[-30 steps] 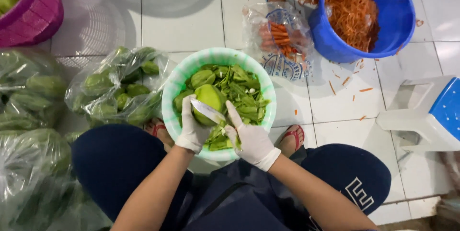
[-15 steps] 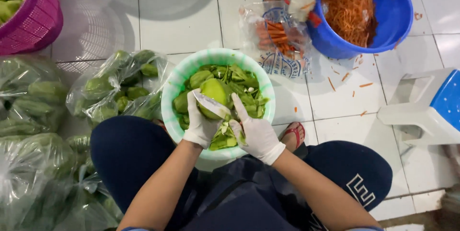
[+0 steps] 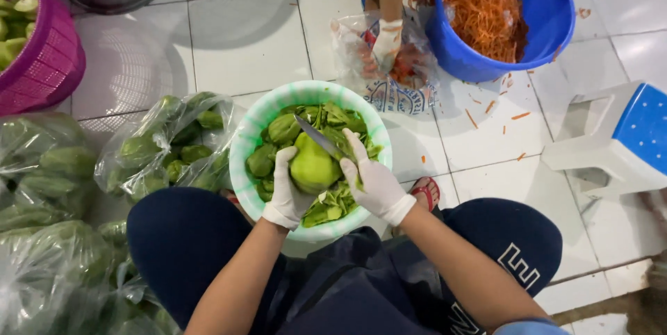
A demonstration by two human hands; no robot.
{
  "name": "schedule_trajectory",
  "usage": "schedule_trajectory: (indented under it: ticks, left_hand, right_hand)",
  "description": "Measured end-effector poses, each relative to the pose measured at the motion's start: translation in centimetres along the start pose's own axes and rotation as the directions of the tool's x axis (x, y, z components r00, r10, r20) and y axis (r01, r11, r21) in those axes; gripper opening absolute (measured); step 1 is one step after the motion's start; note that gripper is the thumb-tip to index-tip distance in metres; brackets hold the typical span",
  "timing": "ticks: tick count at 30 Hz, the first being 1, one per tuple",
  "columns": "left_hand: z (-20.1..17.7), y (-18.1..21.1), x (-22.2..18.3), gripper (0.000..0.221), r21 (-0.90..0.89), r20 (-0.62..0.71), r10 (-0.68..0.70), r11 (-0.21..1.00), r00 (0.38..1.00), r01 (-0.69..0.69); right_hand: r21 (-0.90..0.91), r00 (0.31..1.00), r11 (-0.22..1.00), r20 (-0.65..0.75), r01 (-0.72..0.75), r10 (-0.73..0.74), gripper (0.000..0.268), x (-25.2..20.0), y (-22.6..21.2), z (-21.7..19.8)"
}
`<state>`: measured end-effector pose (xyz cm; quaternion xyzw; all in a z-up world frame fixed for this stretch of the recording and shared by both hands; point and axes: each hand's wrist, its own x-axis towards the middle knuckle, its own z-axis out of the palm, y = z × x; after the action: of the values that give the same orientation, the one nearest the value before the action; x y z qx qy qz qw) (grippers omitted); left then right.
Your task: Slicing chayote into a bowl using a knife in a food preparation area
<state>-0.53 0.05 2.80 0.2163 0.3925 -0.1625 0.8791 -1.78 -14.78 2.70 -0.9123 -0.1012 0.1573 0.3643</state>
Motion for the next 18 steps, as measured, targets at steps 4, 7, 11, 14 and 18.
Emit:
schedule_trajectory:
  ticks: [4, 7, 11, 14, 18]
  left_hand:
    - [0.7, 0.8, -0.9, 0.045, -0.098, -0.007, 0.01, 0.995, 1.0, -0.01]
    - [1.7, 1.4, -2.7, 0.036, -0.096, -0.027, 0.037, 0.995, 0.999, -0.04]
    - [2.3, 1.9, -3.0, 0.036, 0.012, -0.025, 0.045, 0.999, 0.999, -0.045]
    - [2.3, 2.3, -3.2, 0.038, 0.048, -0.047, 0.059, 0.997, 0.997, -0.056]
    - [0.4, 2.0, -1.0, 0.037, -0.032, -0.057, 0.012, 0.999, 0.998, -0.014]
  right_hand:
    - [0.071, 0.996, 0.997, 0.083, -0.021, 0.015, 0.061, -1.5, -2.1, -0.3]
    - [-0.114, 0.992, 0.992, 0.12, 0.055, -0.041, 0.063, -1.5, -2.6, -0.1]
    - [-0.165, 0.983, 0.981, 0.167, 0.101, -0.073, 0.063, -0.8, -0.8, 1.1]
    - [-0.268, 0.981, 0.957, 0.185, 0.114, -0.065, 0.064, -0.9, -1.0, 1.6]
    - [-0.18, 0.983, 0.979, 0.173, 0.1, -0.068, 0.063, -1.4, -1.4, 0.9]
